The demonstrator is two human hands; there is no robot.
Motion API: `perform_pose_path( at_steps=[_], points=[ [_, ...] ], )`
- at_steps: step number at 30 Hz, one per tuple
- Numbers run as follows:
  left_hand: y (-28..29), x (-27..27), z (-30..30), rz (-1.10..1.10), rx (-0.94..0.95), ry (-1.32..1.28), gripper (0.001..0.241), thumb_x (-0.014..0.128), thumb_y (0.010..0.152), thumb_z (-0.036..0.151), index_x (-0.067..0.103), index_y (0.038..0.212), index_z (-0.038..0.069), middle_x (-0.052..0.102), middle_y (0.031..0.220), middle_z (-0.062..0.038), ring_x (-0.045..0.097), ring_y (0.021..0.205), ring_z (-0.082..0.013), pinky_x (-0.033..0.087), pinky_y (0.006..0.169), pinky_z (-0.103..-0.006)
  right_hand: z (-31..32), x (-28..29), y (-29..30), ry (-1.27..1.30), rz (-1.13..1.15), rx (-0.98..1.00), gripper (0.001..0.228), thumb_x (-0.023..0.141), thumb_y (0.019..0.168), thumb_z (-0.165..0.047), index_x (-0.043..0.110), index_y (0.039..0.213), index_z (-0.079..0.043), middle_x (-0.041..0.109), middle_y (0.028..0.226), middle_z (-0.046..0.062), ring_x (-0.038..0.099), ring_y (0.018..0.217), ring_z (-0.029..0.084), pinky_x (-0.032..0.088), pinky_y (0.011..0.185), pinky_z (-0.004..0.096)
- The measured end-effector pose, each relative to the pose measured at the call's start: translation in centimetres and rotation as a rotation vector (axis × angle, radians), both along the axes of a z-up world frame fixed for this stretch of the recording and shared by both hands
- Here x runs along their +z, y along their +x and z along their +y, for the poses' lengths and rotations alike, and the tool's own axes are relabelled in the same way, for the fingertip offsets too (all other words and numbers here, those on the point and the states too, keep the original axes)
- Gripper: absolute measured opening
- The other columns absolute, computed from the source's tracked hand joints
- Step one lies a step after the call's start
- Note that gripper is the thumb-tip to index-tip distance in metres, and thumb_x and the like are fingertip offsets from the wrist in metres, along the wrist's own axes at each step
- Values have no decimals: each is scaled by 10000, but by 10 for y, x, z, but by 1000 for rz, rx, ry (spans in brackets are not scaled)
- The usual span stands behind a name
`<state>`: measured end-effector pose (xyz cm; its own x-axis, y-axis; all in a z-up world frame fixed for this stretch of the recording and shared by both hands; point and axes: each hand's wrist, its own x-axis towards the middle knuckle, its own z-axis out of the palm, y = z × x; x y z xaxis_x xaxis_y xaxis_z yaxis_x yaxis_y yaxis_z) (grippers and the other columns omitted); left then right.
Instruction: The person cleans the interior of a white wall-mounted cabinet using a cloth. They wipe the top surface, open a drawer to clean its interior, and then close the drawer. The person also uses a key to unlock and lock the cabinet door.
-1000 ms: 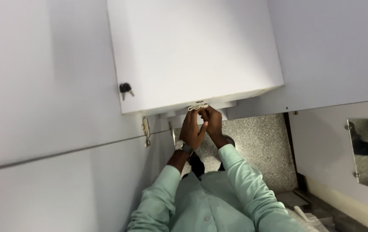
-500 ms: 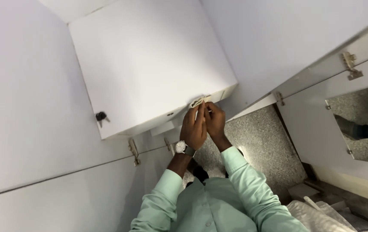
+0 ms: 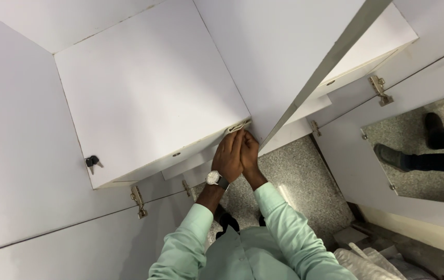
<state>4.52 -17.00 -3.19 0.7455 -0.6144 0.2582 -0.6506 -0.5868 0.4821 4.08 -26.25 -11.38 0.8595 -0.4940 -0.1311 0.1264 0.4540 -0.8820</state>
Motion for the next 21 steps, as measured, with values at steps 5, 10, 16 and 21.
perform_pose_path(
  at_steps=[5,10,16,21],
  points=[
    [5,50,-17,-71,-30,-90,726,611,847,8,420,1548,20,454,1522,-224,489,1389,-411,426,1162,-484,-1,14,8,317,-142,-71,143,604,1057,-70,654,1171,0,683,1084,62,651,922,146,559,786,272],
    [5,46,-19,-175,-10,-44,613,597,946,74,439,1531,-18,440,1582,-185,512,1419,-361,463,1164,-450,3,16,2,381,-145,-39,235,510,1085,-133,632,1243,-9,681,1133,65,655,969,156,552,832,265],
    [9,33,-25,-281,27,21,601,621,932,132,505,1501,-24,456,1575,-167,548,1361,-339,508,1115,-421,3,8,3,513,-215,8,394,379,1110,-193,552,1411,-7,653,1319,61,624,1164,147,509,1009,221],
    [15,44,-28,-347,-37,51,559,651,898,176,563,1404,-46,499,1453,-216,572,1280,-383,534,1059,-458,11,-43,12,-1464,557,150,511,458,1070,-170,449,1507,95,572,1358,173,593,1177,265,487,984,300]
  ],
)
